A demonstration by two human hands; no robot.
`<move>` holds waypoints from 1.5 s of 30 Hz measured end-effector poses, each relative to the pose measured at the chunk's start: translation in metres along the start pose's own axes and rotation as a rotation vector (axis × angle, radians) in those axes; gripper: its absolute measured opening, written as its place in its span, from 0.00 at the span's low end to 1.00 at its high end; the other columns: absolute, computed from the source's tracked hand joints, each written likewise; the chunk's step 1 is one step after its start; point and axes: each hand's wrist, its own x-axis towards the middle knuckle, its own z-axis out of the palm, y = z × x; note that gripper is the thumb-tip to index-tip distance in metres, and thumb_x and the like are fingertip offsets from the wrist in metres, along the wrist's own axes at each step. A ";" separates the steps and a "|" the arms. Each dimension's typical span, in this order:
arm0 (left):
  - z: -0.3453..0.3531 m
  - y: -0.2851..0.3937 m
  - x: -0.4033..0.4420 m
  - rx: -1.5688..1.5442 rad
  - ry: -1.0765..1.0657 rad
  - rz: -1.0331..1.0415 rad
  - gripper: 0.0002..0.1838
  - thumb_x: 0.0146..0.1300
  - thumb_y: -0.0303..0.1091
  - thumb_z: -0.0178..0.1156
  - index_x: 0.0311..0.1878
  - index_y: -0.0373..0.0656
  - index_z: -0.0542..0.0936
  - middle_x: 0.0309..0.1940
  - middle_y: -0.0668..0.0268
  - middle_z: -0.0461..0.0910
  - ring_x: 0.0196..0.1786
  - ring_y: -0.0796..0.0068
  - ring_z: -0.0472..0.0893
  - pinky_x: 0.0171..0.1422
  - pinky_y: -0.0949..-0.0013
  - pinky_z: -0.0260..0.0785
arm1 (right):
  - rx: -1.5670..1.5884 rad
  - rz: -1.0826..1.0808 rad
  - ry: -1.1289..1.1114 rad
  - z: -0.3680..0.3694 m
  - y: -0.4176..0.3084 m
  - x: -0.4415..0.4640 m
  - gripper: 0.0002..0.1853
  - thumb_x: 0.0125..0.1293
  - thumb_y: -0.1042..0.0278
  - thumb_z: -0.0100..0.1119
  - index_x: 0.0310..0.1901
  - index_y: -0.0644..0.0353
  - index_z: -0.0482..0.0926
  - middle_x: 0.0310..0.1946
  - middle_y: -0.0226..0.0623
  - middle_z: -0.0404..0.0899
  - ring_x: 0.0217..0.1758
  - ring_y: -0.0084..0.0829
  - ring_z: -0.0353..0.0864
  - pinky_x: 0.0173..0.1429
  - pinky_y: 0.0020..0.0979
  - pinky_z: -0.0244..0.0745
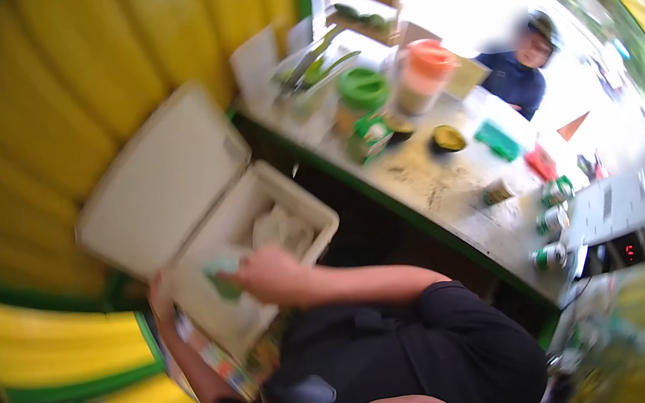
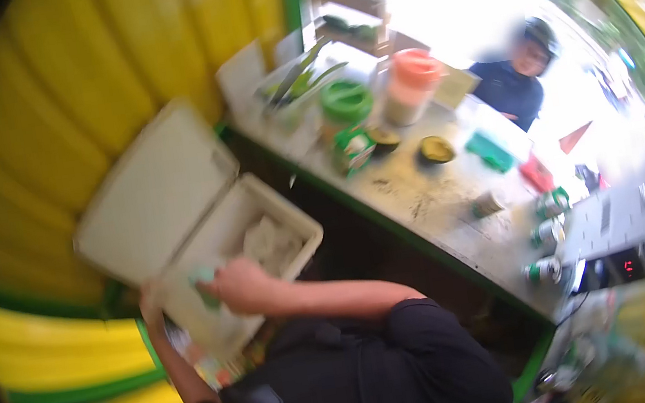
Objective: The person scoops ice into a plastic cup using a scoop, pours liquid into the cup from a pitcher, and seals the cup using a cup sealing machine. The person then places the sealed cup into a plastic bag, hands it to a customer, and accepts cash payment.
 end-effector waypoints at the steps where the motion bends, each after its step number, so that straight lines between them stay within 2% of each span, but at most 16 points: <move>1: 0.001 0.019 -0.014 0.086 0.109 0.015 0.22 0.74 0.39 0.58 0.66 0.37 0.79 0.59 0.55 0.83 0.60 0.63 0.82 0.67 0.60 0.74 | -0.017 -0.011 0.013 -0.006 0.003 -0.005 0.35 0.56 0.72 0.64 0.69 0.46 0.74 0.28 0.39 0.82 0.28 0.42 0.86 0.28 0.43 0.77; 2: 0.002 0.038 -0.029 0.172 0.219 0.020 0.21 0.72 0.37 0.61 0.65 0.39 0.80 0.60 0.54 0.83 0.58 0.65 0.84 0.65 0.62 0.76 | -0.074 0.015 -0.049 -0.010 0.005 -0.006 0.35 0.57 0.71 0.66 0.70 0.46 0.73 0.30 0.39 0.83 0.31 0.42 0.86 0.29 0.43 0.77; 3: -0.004 0.008 -0.030 0.322 0.313 0.142 0.20 0.73 0.39 0.59 0.63 0.42 0.82 0.48 0.60 0.86 0.46 0.68 0.85 0.51 0.64 0.77 | -0.118 0.010 -0.047 -0.025 0.004 -0.009 0.37 0.56 0.65 0.70 0.71 0.44 0.75 0.33 0.39 0.84 0.32 0.40 0.86 0.32 0.43 0.78; 5: 0.009 0.069 -0.048 0.001 0.291 -0.166 0.21 0.78 0.50 0.54 0.56 0.44 0.84 0.26 0.73 0.76 0.28 0.79 0.72 0.33 0.69 0.64 | -0.132 0.054 0.019 -0.031 0.005 -0.010 0.34 0.54 0.61 0.75 0.67 0.42 0.80 0.33 0.38 0.83 0.33 0.41 0.86 0.35 0.42 0.78; 7: 0.025 0.108 -0.066 0.014 0.290 -0.128 0.25 0.75 0.58 0.58 0.43 0.42 0.83 0.28 0.70 0.79 0.34 0.78 0.78 0.42 0.69 0.72 | -0.080 0.077 0.077 -0.038 0.002 -0.008 0.29 0.58 0.61 0.74 0.64 0.42 0.83 0.31 0.37 0.82 0.32 0.42 0.85 0.35 0.42 0.77; 9: 0.039 0.127 -0.075 0.286 0.237 -0.112 0.24 0.70 0.56 0.66 0.44 0.39 0.83 0.30 0.69 0.81 0.37 0.76 0.81 0.46 0.67 0.75 | -0.073 0.087 0.059 -0.034 0.003 -0.005 0.27 0.60 0.62 0.73 0.63 0.42 0.84 0.29 0.36 0.81 0.30 0.42 0.85 0.34 0.43 0.75; 13: 0.056 0.152 -0.082 0.466 0.447 -0.025 0.21 0.66 0.50 0.72 0.41 0.38 0.84 0.32 0.67 0.83 0.38 0.73 0.83 0.47 0.66 0.76 | -0.049 0.092 0.065 -0.021 0.003 0.000 0.26 0.60 0.64 0.73 0.62 0.43 0.85 0.28 0.35 0.81 0.29 0.42 0.83 0.34 0.42 0.75; 22: 0.038 0.120 -0.085 0.268 0.661 0.077 0.10 0.68 0.36 0.71 0.40 0.37 0.87 0.32 0.64 0.84 0.31 0.77 0.83 0.39 0.74 0.75 | 0.062 0.025 -0.012 -0.014 -0.018 0.002 0.26 0.60 0.65 0.73 0.62 0.45 0.84 0.28 0.39 0.83 0.30 0.46 0.84 0.37 0.45 0.77; 28: 0.024 0.098 -0.088 -0.008 0.548 -0.054 0.11 0.72 0.35 0.67 0.45 0.35 0.86 0.32 0.69 0.85 0.36 0.81 0.84 0.41 0.74 0.76 | 0.050 0.142 0.049 -0.010 -0.018 0.005 0.26 0.62 0.66 0.69 0.64 0.53 0.82 0.26 0.45 0.83 0.28 0.48 0.86 0.31 0.46 0.77; 33: 0.026 0.088 -0.088 -0.364 0.395 -0.201 0.14 0.73 0.31 0.64 0.56 0.35 0.83 0.45 0.67 0.86 0.44 0.76 0.87 0.50 0.72 0.81 | 0.009 0.098 0.099 0.000 -0.012 0.015 0.27 0.63 0.66 0.68 0.65 0.53 0.81 0.28 0.44 0.84 0.28 0.47 0.86 0.31 0.45 0.77; 37: 0.038 0.066 -0.084 -0.230 0.161 -0.253 0.21 0.70 0.27 0.62 0.65 0.34 0.78 0.51 0.63 0.85 0.52 0.71 0.86 0.54 0.69 0.81 | 0.055 0.064 0.063 -0.008 -0.019 0.013 0.27 0.62 0.68 0.67 0.65 0.53 0.81 0.30 0.44 0.84 0.26 0.46 0.85 0.31 0.43 0.77; 39: 0.050 0.057 -0.082 0.201 0.040 -0.045 0.26 0.68 0.25 0.59 0.70 0.34 0.75 0.54 0.61 0.84 0.59 0.67 0.83 0.60 0.66 0.80 | 0.037 0.097 0.057 -0.004 -0.021 0.016 0.27 0.61 0.66 0.70 0.65 0.49 0.82 0.30 0.41 0.83 0.28 0.45 0.85 0.33 0.44 0.77; 40: 0.055 0.062 -0.080 0.224 0.095 -0.149 0.28 0.67 0.25 0.58 0.71 0.33 0.73 0.55 0.60 0.84 0.63 0.66 0.81 0.67 0.64 0.76 | 0.017 0.133 0.055 -0.001 -0.021 0.017 0.28 0.60 0.65 0.72 0.64 0.44 0.83 0.29 0.37 0.82 0.30 0.43 0.84 0.36 0.44 0.76; 41: 0.053 0.064 -0.076 0.226 0.090 -0.149 0.28 0.67 0.25 0.58 0.71 0.33 0.73 0.55 0.60 0.84 0.63 0.66 0.81 0.67 0.64 0.76 | 0.019 0.138 0.055 0.005 -0.020 0.020 0.28 0.60 0.65 0.72 0.64 0.44 0.83 0.29 0.37 0.82 0.30 0.43 0.84 0.36 0.44 0.76; 43: 0.047 0.066 -0.067 -0.313 0.077 -0.396 0.27 0.69 0.28 0.59 0.71 0.37 0.74 0.65 0.63 0.80 0.65 0.70 0.79 0.70 0.64 0.72 | -0.074 0.103 0.090 0.020 -0.018 0.028 0.28 0.60 0.64 0.72 0.65 0.44 0.83 0.29 0.38 0.82 0.29 0.43 0.84 0.34 0.44 0.76; 45: 0.043 0.071 -0.069 -0.248 0.023 -0.402 0.26 0.69 0.27 0.58 0.71 0.35 0.74 0.63 0.62 0.81 0.65 0.70 0.79 0.69 0.63 0.74 | -0.064 0.092 0.102 0.028 -0.020 0.031 0.28 0.60 0.64 0.72 0.64 0.44 0.83 0.29 0.38 0.82 0.29 0.43 0.84 0.34 0.43 0.76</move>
